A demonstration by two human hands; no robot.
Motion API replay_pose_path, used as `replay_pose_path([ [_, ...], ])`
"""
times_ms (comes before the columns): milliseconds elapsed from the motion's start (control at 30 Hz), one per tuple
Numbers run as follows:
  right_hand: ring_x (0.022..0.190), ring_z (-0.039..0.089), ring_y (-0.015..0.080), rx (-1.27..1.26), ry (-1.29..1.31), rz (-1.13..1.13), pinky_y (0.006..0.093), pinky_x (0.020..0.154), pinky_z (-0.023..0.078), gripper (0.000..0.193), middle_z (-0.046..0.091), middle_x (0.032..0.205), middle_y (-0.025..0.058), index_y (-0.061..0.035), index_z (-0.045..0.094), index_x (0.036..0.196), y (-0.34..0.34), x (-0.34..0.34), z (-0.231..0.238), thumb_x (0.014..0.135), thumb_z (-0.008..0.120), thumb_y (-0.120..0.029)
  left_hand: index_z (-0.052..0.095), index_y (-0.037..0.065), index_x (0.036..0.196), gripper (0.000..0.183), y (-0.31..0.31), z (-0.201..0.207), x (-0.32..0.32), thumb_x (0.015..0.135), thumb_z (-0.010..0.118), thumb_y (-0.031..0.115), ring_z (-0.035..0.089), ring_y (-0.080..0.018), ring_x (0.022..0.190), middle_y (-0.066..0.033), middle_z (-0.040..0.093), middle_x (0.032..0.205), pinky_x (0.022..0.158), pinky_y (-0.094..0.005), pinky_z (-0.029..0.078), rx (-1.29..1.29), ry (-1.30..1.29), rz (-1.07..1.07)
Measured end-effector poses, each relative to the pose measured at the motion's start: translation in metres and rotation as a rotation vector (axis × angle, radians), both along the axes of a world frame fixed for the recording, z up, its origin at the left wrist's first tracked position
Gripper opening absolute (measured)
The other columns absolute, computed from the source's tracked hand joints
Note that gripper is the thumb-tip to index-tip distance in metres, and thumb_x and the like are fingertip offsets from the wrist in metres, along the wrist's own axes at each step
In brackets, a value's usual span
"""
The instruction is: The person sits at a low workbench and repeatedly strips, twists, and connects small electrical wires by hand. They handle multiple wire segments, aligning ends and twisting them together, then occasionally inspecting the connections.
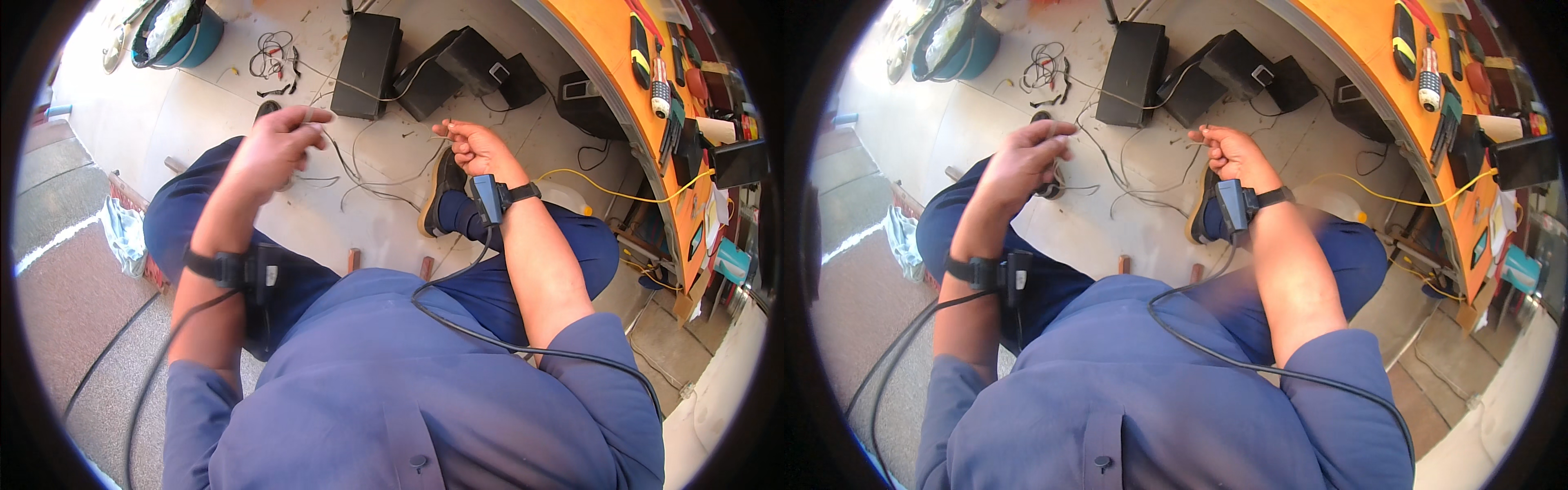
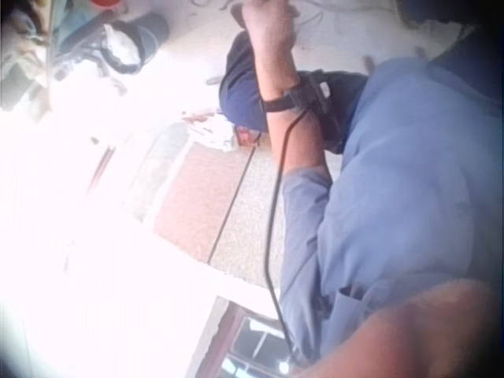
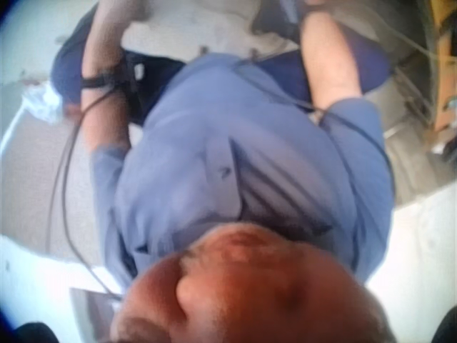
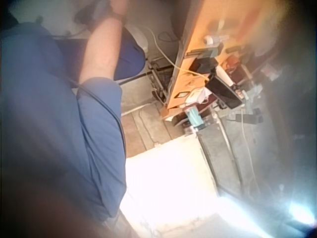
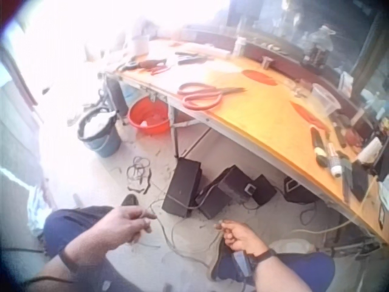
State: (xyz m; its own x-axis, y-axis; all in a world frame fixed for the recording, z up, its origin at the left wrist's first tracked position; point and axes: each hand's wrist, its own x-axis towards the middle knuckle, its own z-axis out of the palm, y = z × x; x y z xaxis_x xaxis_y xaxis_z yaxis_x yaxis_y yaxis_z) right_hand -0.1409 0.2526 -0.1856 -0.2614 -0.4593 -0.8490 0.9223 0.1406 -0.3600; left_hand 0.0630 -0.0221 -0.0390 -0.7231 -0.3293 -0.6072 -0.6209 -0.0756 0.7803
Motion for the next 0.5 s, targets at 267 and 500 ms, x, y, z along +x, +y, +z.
replay_pose_path([
  [267,0.050,0.036,0.0051,-0.019,0.060,-0.076,0.0181,0.043,0.033,0.022,0.068,0.125,0.0134,-0.0061,0.052,0.122,-0.007,0.010,0.016,0.101,0.053,-0.010,0.056,-0.002,0.136,0.039,0.094,-0.070,-0.061,0.098,0.059,0.010,0.048,-0.0057,0.059,-0.0063,0.072,0.112,0.047,-0.0196,0.035,0.370,-0.120,0.115],
  [500,0.053,0.044,0.0062,0.007,0.198,0.032,0.0208,0.045,0.034,0.048,0.066,0.129,0.0101,-0.0046,0.043,0.148,-0.006,0.017,0.021,0.101,0.050,-0.011,0.056,-0.003,0.135,0.038,0.130,-0.095,-0.090,0.098,0.059,0.006,0.048,-0.0068,0.059,-0.0059,0.070,0.109,0.048,-0.0216,0.037,0.414,-0.109,0.279],
])
